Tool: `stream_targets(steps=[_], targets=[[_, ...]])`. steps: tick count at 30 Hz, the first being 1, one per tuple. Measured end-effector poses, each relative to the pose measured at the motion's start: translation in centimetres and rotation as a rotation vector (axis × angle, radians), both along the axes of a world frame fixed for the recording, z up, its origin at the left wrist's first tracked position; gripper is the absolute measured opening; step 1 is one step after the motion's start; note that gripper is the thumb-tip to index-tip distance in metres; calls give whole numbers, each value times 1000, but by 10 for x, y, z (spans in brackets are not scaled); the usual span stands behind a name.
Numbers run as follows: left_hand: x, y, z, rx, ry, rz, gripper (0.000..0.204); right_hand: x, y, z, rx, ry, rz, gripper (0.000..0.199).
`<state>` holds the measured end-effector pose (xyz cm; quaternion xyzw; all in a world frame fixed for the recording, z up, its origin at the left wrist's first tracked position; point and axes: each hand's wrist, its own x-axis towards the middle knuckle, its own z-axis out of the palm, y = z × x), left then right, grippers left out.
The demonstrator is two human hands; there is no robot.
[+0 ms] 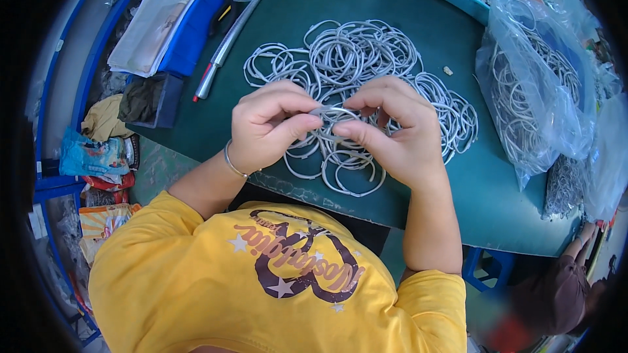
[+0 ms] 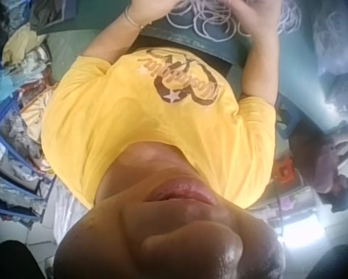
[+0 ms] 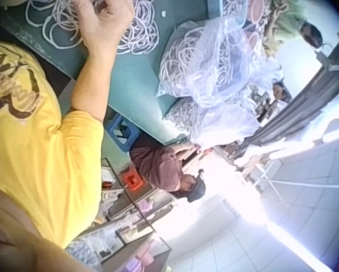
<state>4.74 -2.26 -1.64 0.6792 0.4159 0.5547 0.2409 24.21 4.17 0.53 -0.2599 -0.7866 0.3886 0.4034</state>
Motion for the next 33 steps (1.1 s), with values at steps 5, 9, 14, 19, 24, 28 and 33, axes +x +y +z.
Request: stream_targets(steps=[5,9,14,19,24,28,33], targets=[[-4,0,-8,-98,-536,-129,10,6,3,-5,-87,28,93,14],[-4,1,-12,-214,-578,-91,9,4,6,-8,-25,45,97,10],[-7,5,-15,-261,-522,-28,13,3,8,-11,43,-6,41,9],[-9,3,-11,-435,-527,-13,15,4,4,-18,-90,1,-87,9],[-9,4,-14,-493,-616,-9,21,2,5,-19,16,-24,-94,9],[-10,4,-14,-490,-588,-10,21,2,5,-19,70,-53,-97,8],[-11,4,-16,-477,-592,-25,21,2,6,-18,103,-52,-97,8]])
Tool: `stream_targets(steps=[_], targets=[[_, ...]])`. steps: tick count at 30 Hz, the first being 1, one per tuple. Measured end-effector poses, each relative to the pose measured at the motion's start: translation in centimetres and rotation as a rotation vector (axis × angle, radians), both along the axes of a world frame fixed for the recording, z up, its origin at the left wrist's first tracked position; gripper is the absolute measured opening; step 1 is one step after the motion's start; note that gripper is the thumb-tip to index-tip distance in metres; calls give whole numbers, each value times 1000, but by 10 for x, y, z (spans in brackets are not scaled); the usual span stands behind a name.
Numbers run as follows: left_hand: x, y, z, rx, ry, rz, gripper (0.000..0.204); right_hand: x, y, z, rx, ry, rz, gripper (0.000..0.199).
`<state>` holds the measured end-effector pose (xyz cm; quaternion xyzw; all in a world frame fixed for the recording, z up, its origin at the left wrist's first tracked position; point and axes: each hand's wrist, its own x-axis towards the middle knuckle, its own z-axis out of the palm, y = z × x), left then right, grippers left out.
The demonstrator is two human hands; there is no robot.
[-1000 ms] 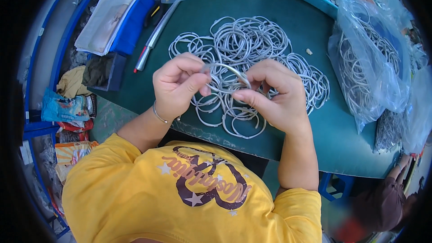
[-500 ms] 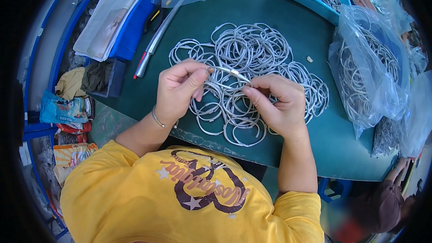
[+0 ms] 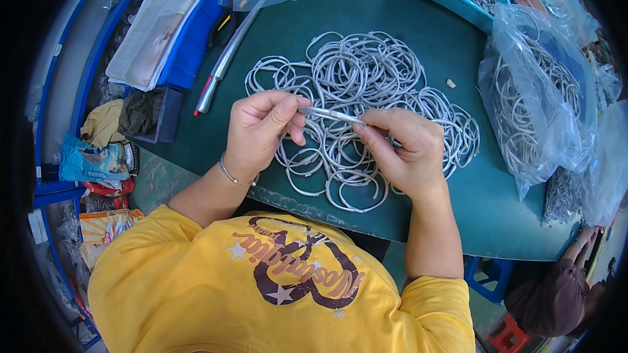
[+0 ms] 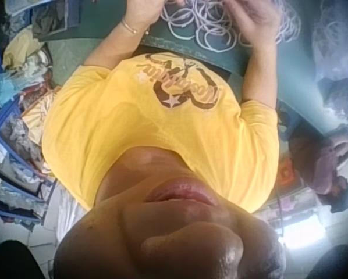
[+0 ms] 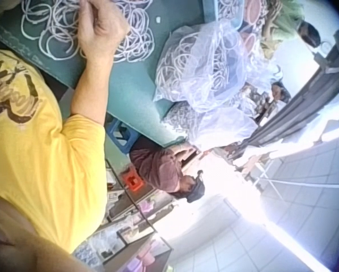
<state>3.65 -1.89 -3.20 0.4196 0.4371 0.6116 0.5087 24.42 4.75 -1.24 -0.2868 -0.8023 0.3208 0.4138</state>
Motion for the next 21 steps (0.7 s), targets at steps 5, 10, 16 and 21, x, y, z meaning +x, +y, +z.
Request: stream_targets(steps=[5,10,16,21], targets=[[-1,-1,1,-3,20,-9,20,0,0,1,1,5,-1,9],[2,-2,4,67,1,-3,16,1,3,1,78,5,-7,13],[2,-1,5,144,50,-10,17,0,6,-1,104,18,23,17],[2,-2,3,193,44,-15,19,-1,4,-2,86,37,8,18]])
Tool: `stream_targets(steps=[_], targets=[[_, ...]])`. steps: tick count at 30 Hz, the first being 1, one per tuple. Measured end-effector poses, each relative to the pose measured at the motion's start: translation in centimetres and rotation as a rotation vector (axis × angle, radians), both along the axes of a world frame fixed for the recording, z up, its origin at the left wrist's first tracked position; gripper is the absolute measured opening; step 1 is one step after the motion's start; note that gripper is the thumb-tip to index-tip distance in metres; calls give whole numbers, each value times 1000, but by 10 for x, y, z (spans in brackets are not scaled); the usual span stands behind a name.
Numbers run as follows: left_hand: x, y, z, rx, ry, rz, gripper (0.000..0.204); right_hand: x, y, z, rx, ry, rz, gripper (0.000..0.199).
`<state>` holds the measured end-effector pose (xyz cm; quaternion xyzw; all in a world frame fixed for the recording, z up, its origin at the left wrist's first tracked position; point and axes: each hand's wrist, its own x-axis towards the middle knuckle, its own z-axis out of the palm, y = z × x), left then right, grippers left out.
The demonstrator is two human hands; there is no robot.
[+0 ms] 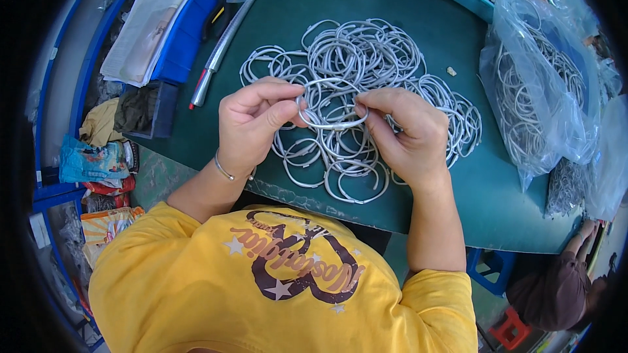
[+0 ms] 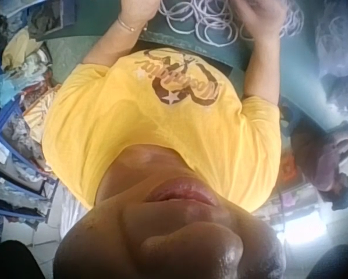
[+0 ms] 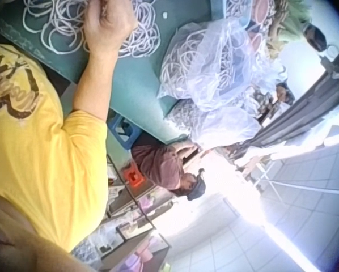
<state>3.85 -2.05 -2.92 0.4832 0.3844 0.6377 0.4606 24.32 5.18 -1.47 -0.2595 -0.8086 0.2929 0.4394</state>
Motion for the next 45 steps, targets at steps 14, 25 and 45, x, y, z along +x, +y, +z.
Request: stream_targets(steps=[14,25,45], targets=[[1,-5,3,34,60,89,18,-3,-5,-3,-188,132,10,19],[0,-8,-3,173,255,282,24,-7,12,27,-233,-74,-204,6],[-13,-2,6,278,726,-99,39,25,57,59,-562,-326,-170,15]])
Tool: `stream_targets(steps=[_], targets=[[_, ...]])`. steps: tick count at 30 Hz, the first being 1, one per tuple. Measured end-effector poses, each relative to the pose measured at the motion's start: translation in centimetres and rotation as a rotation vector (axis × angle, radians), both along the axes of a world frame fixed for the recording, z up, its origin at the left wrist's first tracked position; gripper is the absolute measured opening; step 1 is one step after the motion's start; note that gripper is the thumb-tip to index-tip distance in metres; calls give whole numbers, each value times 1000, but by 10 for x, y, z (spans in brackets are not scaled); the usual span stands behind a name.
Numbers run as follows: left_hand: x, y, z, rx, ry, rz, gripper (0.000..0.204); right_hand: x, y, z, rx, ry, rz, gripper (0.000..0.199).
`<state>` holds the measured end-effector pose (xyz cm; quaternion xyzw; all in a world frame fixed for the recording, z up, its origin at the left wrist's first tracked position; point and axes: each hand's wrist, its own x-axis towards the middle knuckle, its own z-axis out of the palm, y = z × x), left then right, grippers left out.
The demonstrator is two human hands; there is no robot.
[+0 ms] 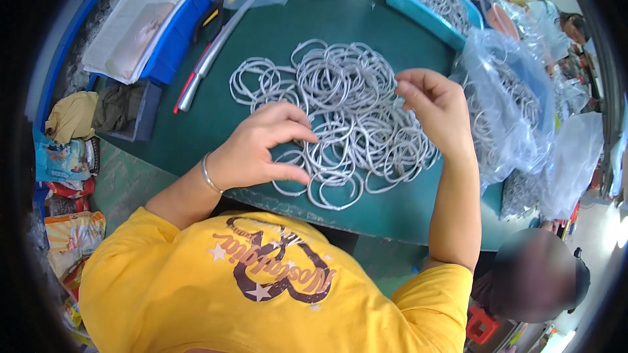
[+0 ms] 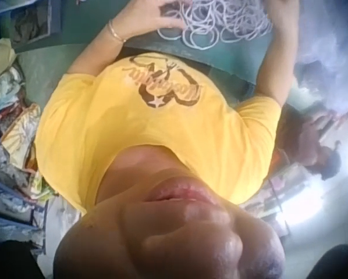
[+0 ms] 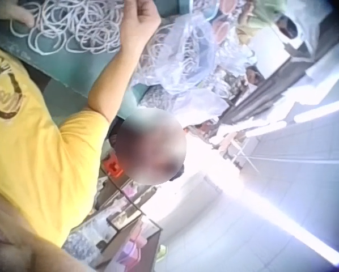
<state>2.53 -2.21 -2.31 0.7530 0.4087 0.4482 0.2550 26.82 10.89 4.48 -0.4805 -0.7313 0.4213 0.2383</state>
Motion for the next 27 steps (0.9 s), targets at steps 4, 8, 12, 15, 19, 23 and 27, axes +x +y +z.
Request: stream_targets(steps=[4,8,12,15,19,23,27], targets=[[9,-6,-4,45,336,33,37,-6,-48,-10,327,-264,242,18],[11,3,-14,42,184,129,18,-4,-62,-30,571,-310,246,20],[10,6,-16,1,92,170,11,1,-60,-31,564,-226,237,14],[11,5,-14,6,55,181,11,1,-58,-26,139,93,59,10],[14,3,-10,-64,-26,196,16,-12,-60,-10,53,428,-45,7],[16,-2,-4,-123,-164,192,37,-17,-59,-9,-175,517,-38,10],[20,6,7,-178,-277,152,35,-25,-63,-22,-267,786,30,7]])
